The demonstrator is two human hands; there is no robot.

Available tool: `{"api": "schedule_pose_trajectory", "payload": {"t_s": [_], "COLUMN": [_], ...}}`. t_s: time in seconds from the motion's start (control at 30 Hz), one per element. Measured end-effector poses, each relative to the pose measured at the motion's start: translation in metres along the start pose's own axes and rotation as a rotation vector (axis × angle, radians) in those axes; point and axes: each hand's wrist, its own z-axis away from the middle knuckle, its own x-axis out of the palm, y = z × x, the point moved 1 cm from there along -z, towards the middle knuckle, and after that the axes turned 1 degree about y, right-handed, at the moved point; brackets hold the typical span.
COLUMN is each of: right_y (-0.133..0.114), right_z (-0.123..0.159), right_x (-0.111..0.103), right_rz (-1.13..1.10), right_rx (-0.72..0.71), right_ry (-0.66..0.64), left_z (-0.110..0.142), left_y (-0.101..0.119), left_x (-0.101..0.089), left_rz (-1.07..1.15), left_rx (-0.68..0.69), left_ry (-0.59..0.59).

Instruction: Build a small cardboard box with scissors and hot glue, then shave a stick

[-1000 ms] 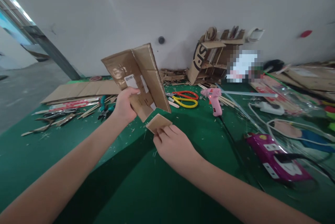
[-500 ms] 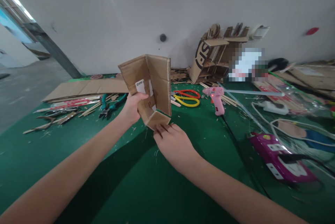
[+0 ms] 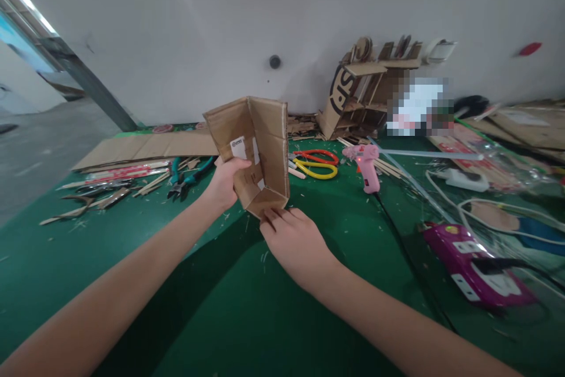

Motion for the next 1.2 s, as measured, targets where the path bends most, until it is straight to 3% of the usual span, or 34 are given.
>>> {"api": "schedule_pose_trajectory", "payload": {"t_s": [0.2,0.47,0.93,1.0,1.1,1.13,1.2], "right_y": [0.0,0.0,0.001,0.006,0.019,0.022,0.025], "right_z": [0.0,0.0,0.002,0.001,0.0,0.0,0.0], "right_x": [0.0,0.0,0.001,-0.003,-0.007,-0.007,-0.005], "right_rz": [-0.006,-0.005,-0.007,-0.041,-0.125,-0.139,-0.127], "right_rx": [0.009,0.034,0.01,0.09,0.339,0.364,0.262], "right_ry": [-0.009,-0.002,0.099,0.112,0.134,0.133,0.108], "left_z": [-0.001,0.0,-0.004,-0.005,-0.006,-0.006,-0.005], "left_y": [-0.002,-0.007,-0.013,-0.014,-0.015,-0.016,-0.017], "left_x": [-0.003,-0.002,-0.005,-0.005,-0.005,-0.005,-0.005], "left_rz": [-0.04,0.003,0.028,0.021,0.024,0.03,0.043], "left_rx": [-0.026,0.046,0.065,0.065,0.091,0.106,0.139], "left_ry": [-0.009,-0.027,-0.029,-0.035,-0.049,-0.057,-0.074]}}
